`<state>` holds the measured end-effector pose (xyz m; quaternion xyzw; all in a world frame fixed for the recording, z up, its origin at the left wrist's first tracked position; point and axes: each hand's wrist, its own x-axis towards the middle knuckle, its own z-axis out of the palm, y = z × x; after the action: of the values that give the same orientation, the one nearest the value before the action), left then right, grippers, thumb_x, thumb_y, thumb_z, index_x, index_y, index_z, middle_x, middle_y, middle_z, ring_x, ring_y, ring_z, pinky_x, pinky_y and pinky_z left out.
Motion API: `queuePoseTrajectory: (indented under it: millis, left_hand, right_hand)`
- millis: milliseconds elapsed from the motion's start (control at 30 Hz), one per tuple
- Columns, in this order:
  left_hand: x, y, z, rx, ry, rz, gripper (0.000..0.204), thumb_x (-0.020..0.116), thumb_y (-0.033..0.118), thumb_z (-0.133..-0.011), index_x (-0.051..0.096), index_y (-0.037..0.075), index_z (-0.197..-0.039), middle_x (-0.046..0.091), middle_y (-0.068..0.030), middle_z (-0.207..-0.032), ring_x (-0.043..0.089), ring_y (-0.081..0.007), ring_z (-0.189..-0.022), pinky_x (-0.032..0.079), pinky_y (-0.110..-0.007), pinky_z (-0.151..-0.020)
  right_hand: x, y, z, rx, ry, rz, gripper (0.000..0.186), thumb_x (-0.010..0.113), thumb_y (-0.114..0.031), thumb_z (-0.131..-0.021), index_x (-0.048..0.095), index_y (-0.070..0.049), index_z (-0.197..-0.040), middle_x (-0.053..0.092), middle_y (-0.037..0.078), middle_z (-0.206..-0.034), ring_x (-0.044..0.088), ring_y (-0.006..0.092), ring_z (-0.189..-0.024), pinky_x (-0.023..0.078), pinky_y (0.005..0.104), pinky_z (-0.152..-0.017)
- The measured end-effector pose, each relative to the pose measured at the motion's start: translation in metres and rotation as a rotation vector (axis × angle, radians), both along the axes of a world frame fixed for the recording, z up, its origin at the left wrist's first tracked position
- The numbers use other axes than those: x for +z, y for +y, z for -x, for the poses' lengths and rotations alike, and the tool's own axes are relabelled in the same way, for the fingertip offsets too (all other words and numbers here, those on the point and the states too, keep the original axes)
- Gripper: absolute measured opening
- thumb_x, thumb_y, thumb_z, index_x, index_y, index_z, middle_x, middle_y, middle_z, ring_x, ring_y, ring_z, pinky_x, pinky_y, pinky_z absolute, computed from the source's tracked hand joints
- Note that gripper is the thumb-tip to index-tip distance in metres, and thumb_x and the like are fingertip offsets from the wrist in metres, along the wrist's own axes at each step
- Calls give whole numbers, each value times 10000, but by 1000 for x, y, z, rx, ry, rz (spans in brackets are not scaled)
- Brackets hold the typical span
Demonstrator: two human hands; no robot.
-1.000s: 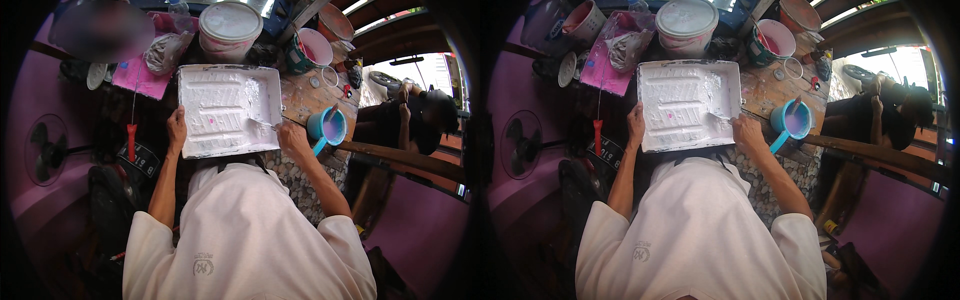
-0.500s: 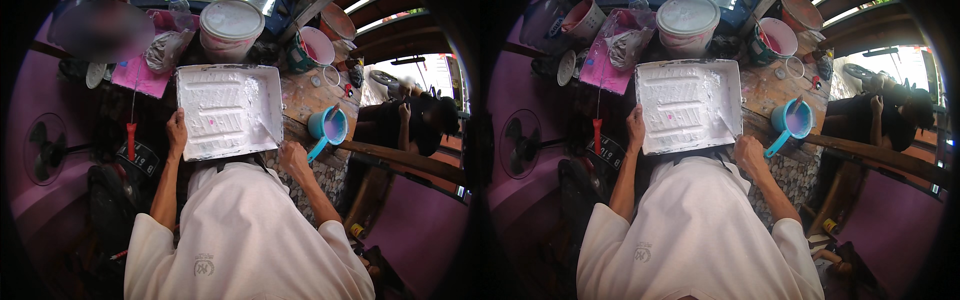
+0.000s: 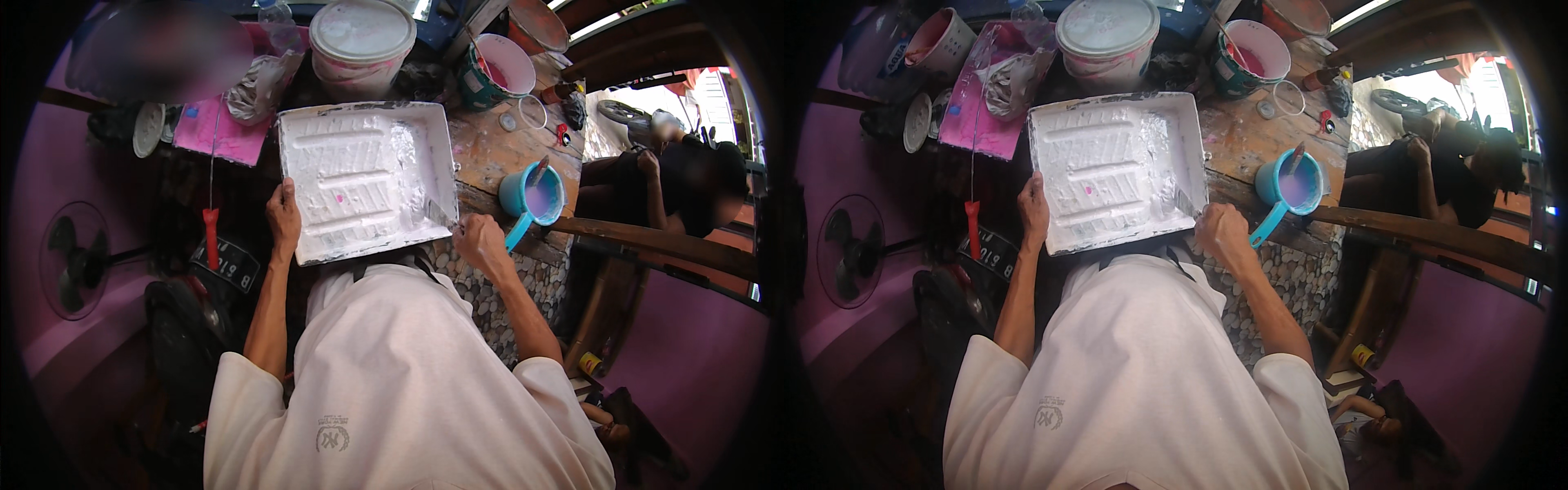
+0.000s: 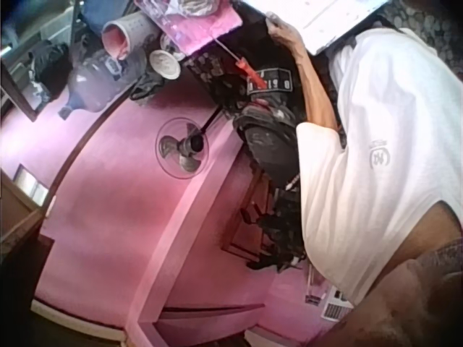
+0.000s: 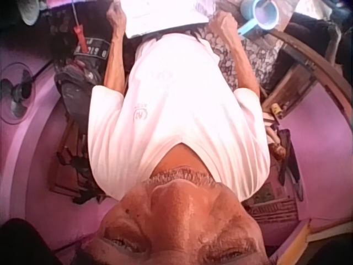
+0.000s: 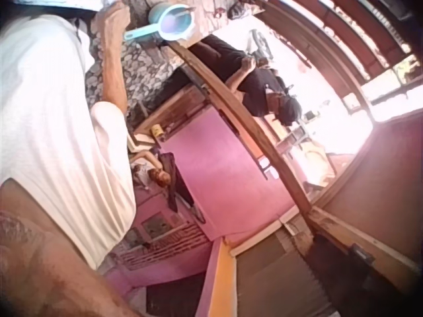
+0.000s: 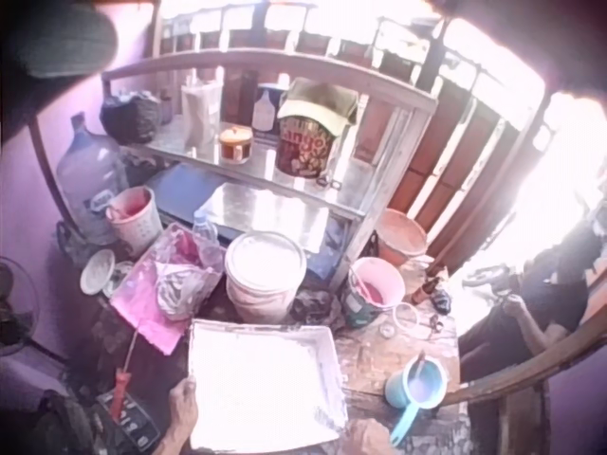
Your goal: The person prepares a paint mixture by pouring water from a bottle into a small blue bucket containing pink liquid, then stirs the mixture with a brush, and finally uses a putty knife to spread and smooth white paint inside a paint tray.
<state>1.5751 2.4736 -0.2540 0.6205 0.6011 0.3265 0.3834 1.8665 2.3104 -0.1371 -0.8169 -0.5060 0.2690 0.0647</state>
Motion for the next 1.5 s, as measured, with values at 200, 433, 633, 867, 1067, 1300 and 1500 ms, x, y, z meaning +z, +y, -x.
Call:
queuePoseTrajectory:
  millis: [200,433,633,867,1067,1300,1500]
  left_hand:
    - [2,-1,-3,10,-32,-69,537,404,438,-953,552,-64,-831,463,-183,-610,392,-246,-579,381,-385,-577]
    - [2,0,-3,-9,-4,-40,514,410,413,-957,553,-65,-832,457,-189,-610,389,-250,-574,382,-384,-576]
    - [2,0,-5,-6,6,-39,532,412,435,-952,540,-62,-811,435,-169,-590,369,-229,-569,371,-376,-560]
    - [-2,0,-3,4,-3,-28,549,398,458,-951,557,-53,-831,450,-169,-597,384,-229,-570,379,-374,-564]
    - [-7,2,0,-29,4,-50,549,396,461,-950,556,-50,-825,457,-180,-606,388,-246,-566,380,-377,-561]
    - [-9,0,2,-12,16,-26,546,399,456,-951,555,-52,-824,443,-179,-596,387,-249,-557,376,-378,-554]
    - [-11,-1,1,4,20,-31,532,404,444,-952,554,-49,-820,448,-184,-591,388,-261,-544,370,-385,-542]
  right_hand:
    - [-1,2,6,-12,34,17,198,541,-131,-729,624,43,-687,604,262,-693,611,420,-682,496,463,-678]
    - [-6,4,5,-5,55,58,204,549,-148,-740,645,33,-745,604,264,-714,610,414,-689,496,447,-683]
    - [-8,16,-27,-9,41,149,224,564,-180,-728,645,28,-759,608,274,-736,614,422,-727,499,456,-709]
    - [-12,31,-46,150,47,147,216,592,-191,-716,661,-12,-815,638,218,-809,622,384,-778,504,425,-723]
    - [-23,27,-55,315,-55,98,175,556,-148,-704,658,-19,-762,624,236,-762,616,389,-741,497,440,-681]
    - [-5,37,-51,409,-168,56,152,541,-122,-672,625,5,-671,604,246,-704,604,403,-689,479,471,-657]
    - [-26,55,-69,438,-221,-15,164,549,-142,-715,617,7,-700,599,233,-695,596,396,-676,473,465,-629]
